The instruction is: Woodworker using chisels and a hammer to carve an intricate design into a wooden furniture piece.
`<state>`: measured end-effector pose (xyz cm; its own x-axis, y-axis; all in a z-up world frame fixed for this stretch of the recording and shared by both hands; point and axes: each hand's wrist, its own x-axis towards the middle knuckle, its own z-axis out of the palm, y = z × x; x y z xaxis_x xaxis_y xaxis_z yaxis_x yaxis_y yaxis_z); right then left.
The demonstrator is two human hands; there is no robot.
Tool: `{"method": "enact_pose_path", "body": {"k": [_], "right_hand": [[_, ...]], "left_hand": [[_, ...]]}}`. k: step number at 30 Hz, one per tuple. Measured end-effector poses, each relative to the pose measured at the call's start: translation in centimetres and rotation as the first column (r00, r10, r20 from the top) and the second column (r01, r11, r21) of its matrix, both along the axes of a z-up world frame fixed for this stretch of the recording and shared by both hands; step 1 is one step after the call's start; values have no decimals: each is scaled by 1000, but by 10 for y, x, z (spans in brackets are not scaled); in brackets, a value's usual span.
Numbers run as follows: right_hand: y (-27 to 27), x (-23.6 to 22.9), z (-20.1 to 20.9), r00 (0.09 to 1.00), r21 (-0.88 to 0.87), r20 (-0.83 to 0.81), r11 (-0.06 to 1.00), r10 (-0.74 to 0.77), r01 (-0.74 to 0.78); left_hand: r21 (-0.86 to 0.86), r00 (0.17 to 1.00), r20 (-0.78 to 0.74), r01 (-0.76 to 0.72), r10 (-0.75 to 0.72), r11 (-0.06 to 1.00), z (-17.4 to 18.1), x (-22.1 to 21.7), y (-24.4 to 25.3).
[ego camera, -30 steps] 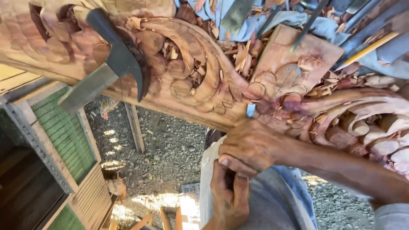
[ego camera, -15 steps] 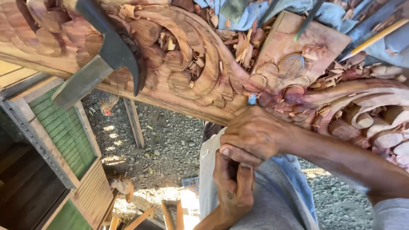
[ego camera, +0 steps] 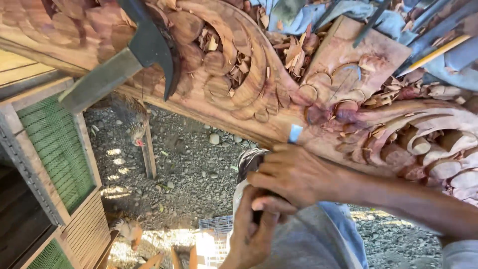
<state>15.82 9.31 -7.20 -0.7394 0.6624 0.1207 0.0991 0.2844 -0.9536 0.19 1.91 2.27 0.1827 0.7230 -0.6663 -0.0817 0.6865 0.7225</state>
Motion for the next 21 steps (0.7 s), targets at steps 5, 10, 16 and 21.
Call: {"method": "enact_pose_path", "body": {"k": [5,10,16,21], "right_hand": [[9,-13,-21,997,-15,22,997,77,-77],[22,-14,-23,997,17,23,997,75,-76],[30,-13,-23,997,0,-73,999,37,-37],[24,-13,-34,996,14,-90,1000,16,-15]], "left_hand": [[-224,985,-38,-173,169,959,-30,-10,-23],[-109,982,-60,-182,176,977,-34,-11,-14],[-188,991,-43,-132,127,973,-27,-15,3],[-247,993,-58,-111,100,963,-26,-18,11]]}}
